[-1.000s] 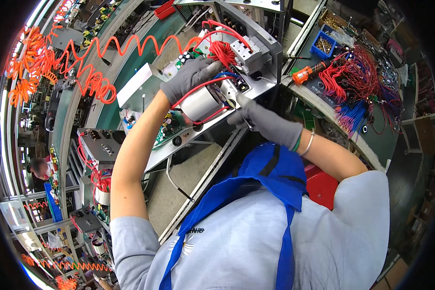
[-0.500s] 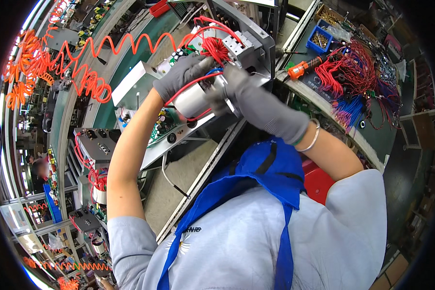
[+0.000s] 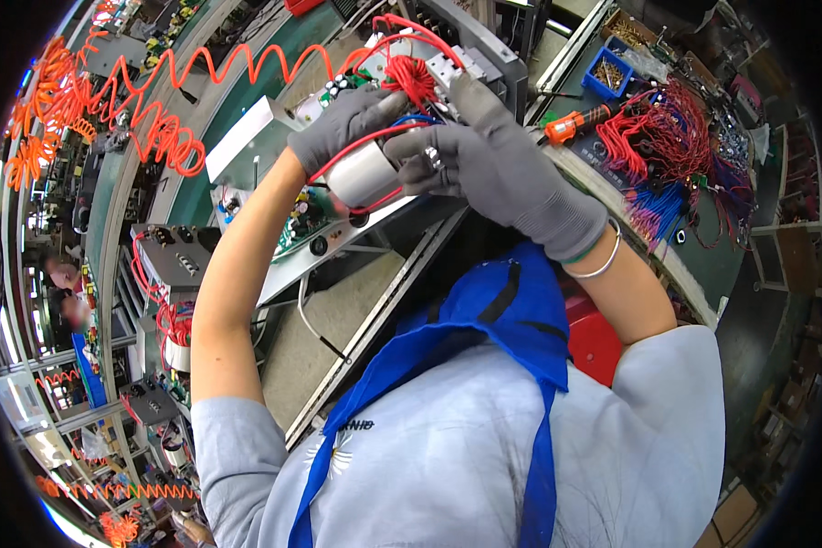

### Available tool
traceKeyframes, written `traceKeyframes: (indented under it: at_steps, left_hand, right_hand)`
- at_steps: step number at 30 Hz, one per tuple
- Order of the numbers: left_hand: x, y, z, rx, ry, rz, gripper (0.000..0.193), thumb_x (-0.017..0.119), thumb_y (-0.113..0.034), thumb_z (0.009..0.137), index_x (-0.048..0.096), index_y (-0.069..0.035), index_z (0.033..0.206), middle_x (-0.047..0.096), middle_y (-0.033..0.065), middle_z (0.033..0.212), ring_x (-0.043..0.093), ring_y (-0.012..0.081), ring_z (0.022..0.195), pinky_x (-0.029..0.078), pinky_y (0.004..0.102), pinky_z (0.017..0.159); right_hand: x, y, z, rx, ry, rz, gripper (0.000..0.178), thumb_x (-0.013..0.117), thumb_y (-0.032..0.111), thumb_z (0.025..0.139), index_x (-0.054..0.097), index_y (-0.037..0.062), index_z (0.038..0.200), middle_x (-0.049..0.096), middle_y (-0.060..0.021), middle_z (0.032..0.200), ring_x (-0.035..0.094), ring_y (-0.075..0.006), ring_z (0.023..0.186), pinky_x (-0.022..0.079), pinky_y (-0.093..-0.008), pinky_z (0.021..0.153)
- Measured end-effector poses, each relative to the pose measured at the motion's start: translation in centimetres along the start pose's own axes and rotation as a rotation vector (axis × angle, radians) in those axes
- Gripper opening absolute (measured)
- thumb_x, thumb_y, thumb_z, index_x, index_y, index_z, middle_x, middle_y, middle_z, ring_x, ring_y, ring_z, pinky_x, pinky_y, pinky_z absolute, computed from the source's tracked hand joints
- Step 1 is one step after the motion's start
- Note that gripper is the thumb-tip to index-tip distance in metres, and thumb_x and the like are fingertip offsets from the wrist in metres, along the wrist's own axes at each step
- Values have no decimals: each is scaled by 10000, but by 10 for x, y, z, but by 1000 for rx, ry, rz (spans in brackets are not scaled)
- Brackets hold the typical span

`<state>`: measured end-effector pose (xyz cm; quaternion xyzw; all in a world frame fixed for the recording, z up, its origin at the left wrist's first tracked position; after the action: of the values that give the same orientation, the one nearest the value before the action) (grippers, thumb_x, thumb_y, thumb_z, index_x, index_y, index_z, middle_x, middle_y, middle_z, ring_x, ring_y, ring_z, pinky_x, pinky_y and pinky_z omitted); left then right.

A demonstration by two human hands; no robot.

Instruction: Assembling electronic components by installing a PCB into a metal chassis and securing parts with an electric screwdriver.

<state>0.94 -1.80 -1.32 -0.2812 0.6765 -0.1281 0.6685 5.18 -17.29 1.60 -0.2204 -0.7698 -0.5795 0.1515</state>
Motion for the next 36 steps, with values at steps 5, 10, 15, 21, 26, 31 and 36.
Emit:
traceKeyframes:
  at_steps: [5, 10, 15, 21, 26, 31, 36]
  left_hand:
    - [-11, -16, 5, 131, -124, -13, 588, 366, -545, 979, 631, -30, 876, 622, 195, 790, 586, 371, 760, 450, 444, 717]
    - [-12, -15, 1, 59, -133, -74, 650, 342, -557, 974, 621, -19, 739, 607, 206, 703, 589, 382, 710, 441, 465, 689]
    - [-14, -11, 1, 72, -162, -49, 668, 371, -573, 962, 622, -14, 697, 614, 197, 698, 584, 384, 688, 445, 462, 682]
    - [-11, -15, 1, 218, -196, 32, 440, 369, -457, 1012, 617, -100, 946, 582, 185, 723, 577, 377, 709, 438, 469, 664]
    - [-8, -3, 1, -21, -23, -35, 573, 402, -511, 989, 633, 12, 944, 637, 215, 841, 620, 333, 799, 467, 407, 744]
    - [-13, -7, -1, 125, -176, -85, 686, 373, -601, 957, 590, 7, 724, 573, 218, 692, 556, 395, 698, 438, 474, 701]
    - [-10, -11, 4, 85, -143, -86, 704, 342, -601, 963, 607, -8, 691, 578, 217, 693, 567, 402, 716, 437, 478, 704]
  right_hand:
    - [-28, -63, 1, 180, -36, -32, 658, 358, 553, 1000, 574, -22, 1235, 669, -157, 1018, 643, -206, 922, 521, -354, 873]
    - [-18, -29, 6, 62, -75, -279, 602, 323, 514, 1017, 639, 23, 1161, 680, -141, 977, 645, -202, 891, 495, -347, 889]
    - [-17, -28, 4, 87, 28, -82, 654, 308, 556, 1007, 654, 12, 1118, 670, -146, 952, 648, -201, 846, 508, -347, 843]
    - [-25, -63, 8, 222, -41, -171, 532, 375, 455, 1022, 466, 20, 1315, 655, -113, 925, 643, -182, 887, 527, -345, 816]
    - [-5, -13, 6, 34, -33, -377, 505, 401, 440, 1023, 514, -2, 1240, 660, -117, 917, 645, -192, 885, 522, -355, 851]
    - [-19, -19, 7, 71, 3, -228, 400, 395, 368, 1034, 538, 51, 1231, 675, -139, 933, 646, -193, 878, 523, -329, 804]
    - [-35, -76, 4, 304, -100, -253, 619, 318, 532, 1006, 589, 10, 1198, 680, -140, 971, 621, -170, 882, 474, -318, 840]
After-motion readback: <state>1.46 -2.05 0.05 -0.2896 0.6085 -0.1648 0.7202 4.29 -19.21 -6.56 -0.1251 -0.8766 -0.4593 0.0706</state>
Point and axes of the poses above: each hand's wrist, its own z-axis towards the middle knuckle, its own x-axis out of the palm, y = z × x, the point moved 9 cm from there along z, towards the middle knuckle
